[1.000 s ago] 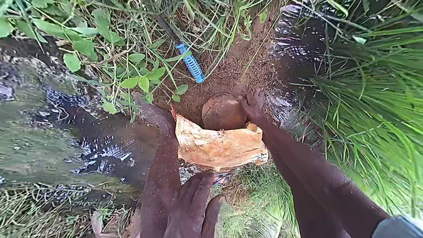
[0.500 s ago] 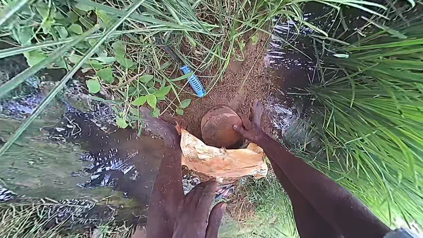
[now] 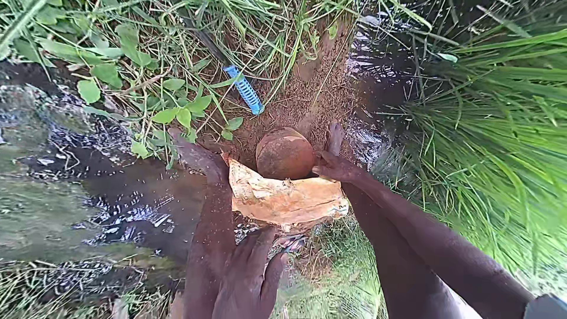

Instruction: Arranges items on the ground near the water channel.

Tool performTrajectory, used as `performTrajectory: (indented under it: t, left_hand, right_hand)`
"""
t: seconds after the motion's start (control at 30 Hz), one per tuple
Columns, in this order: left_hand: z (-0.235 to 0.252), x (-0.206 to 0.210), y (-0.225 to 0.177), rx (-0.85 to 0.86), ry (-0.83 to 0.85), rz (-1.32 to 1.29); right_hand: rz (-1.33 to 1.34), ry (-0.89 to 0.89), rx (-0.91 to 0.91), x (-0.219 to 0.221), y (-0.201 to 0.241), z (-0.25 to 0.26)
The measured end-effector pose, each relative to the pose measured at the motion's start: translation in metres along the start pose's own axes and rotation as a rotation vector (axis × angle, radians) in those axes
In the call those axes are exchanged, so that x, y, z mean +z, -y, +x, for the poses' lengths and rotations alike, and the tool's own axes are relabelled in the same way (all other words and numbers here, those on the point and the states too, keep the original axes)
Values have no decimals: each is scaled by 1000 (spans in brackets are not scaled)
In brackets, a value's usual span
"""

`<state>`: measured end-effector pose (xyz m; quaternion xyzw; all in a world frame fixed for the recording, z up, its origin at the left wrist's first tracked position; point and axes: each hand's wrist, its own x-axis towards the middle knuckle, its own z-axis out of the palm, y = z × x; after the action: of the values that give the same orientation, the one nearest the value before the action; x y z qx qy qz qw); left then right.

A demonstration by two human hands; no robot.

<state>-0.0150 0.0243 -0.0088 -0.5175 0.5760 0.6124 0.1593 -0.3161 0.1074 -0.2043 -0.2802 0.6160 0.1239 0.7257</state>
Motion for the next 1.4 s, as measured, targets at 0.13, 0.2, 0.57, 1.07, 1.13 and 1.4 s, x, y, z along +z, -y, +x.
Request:
performTrajectory:
  t: [0.13, 0.2, 0.57, 1.07, 1.13, 1.4]
  left_hand:
    - [-1, 1, 4, 3, -14, 10]
    - [-2, 1, 6, 2, -21, 18]
    - [0, 0, 8, 23, -32, 36]
    - [2, 0, 8, 25, -21, 26]
    - [2, -2, 9, 19, -19, 21]
    - [4, -5, 8, 37, -17, -6]
  right_hand:
    - [-263, 218, -77, -3, 3, -18]
    - [-345, 323, -98, 3, 12, -22]
    - [-338, 396, -339, 4, 47, -26]
    - [205, 248, -171, -19, 82, 41]
    - [362, 272, -63, -29, 99, 63]
    - [643, -706, -480, -34, 66, 65]
